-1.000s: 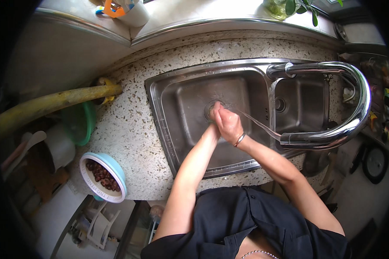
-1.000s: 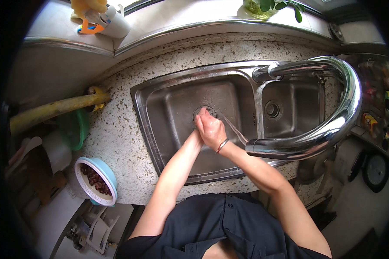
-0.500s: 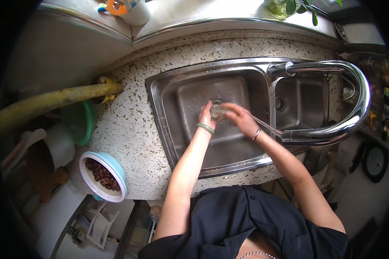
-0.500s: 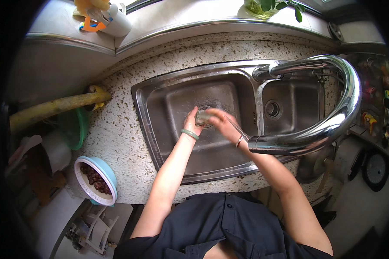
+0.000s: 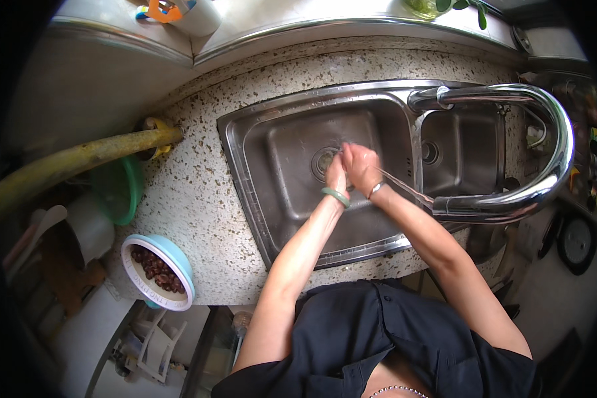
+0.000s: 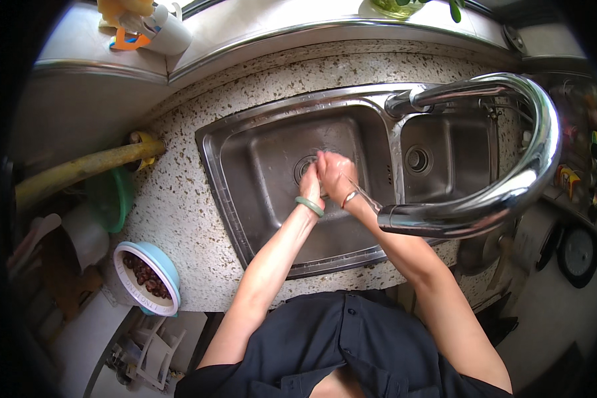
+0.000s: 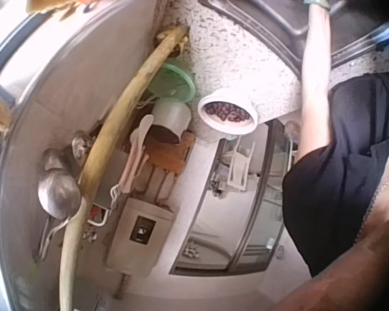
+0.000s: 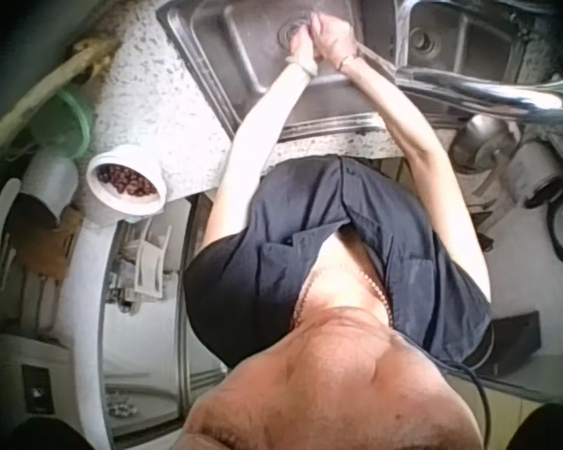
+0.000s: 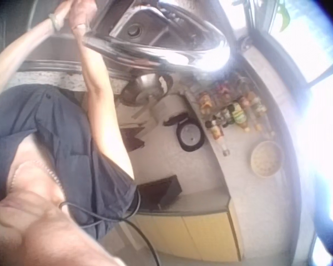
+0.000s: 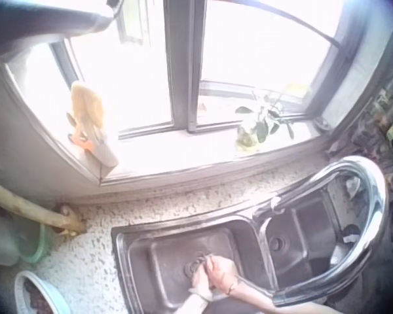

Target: The person washes a large wok and a smaller pan in a double-basin kitchen sink. They scrub the interior and exterior surfaces with a cloth under running water, rinse both items, and dry the wok with a cloth before placing it on the counter.

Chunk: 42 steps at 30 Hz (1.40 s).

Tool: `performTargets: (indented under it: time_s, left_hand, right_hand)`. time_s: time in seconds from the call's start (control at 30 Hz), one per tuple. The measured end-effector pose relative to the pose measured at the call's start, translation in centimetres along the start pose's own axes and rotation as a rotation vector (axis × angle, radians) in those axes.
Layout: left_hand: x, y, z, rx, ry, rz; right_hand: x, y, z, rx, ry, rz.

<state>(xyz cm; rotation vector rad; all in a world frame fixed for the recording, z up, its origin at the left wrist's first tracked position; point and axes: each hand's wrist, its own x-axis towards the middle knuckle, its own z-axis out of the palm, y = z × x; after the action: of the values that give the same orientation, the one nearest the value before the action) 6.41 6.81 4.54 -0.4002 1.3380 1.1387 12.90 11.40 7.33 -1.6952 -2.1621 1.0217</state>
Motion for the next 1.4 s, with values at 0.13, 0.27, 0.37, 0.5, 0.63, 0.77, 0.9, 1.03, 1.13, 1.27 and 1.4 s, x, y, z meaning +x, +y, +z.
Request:
performTargets:
  time_s: [0.13,0.27,0.37,0.5,0.63,0.77,0.9,1.03,1.13,1.27,1.4]
  left_hand:
    - [8.6,-3.6,-7.8,-0.295,-0.59,0.028]
    - [0.1,-1.7,-1.7,-0.119,-0.075,-0.065]
    - [-1.2,1.0,-0.5,-0.344,-0.083,0.009]
    - [-1.3,5.5,-4.7,-0.332,-0.403,0.006]
    - [0.0,5.7,-7.3,0.187,-0.33,0.254]
    - [1.9,4.7,-7.3,0.355,-0.116,0.27]
    - [0.0,5.0,-5.3,0.135,-0.034,0.053]
    - [3.0,2.4,-5.5,0.034,-0.214,0.049]
    - [0.2,2.3,-2.5,0.064,-0.335,-0.035]
    - [1.9,-0.6,-2.1,-0.427,-0.319,-0.084]
    - [0.7,-0.9,-0.2,-0.077,0.034,0.035]
  right_hand:
    - [-4.4,-6.9,-0.8,0.196,0.029,-0.338]
    - [1.6,1.3,0.3,0.099,-0.042,0.158]
    - [2.2,2.4,0.0,0.298,-0.078,0.258]
    - [1.3,3.8,-1.8,0.474,-0.265,0.305]
    - [-1.2,2.3,-4.4,0.134,-0.363,0.193]
    - [-1.7,4.7,-3.9,0.411,-0.388,0.183]
    - [-2.7,2.2,-4.0,0.81,-0.304,0.258]
    - [-4.5,-2.2,-2.6,0.509,-0.137,-0.199]
    - [-6.3,-6.7,-2.3,0.283,-0.037,-0.302]
    - [-2.0,-2.9,-0.2,0.242,0.16,-0.379]
    - [1.5,1.5,0.1,0.103,0.084,0.065]
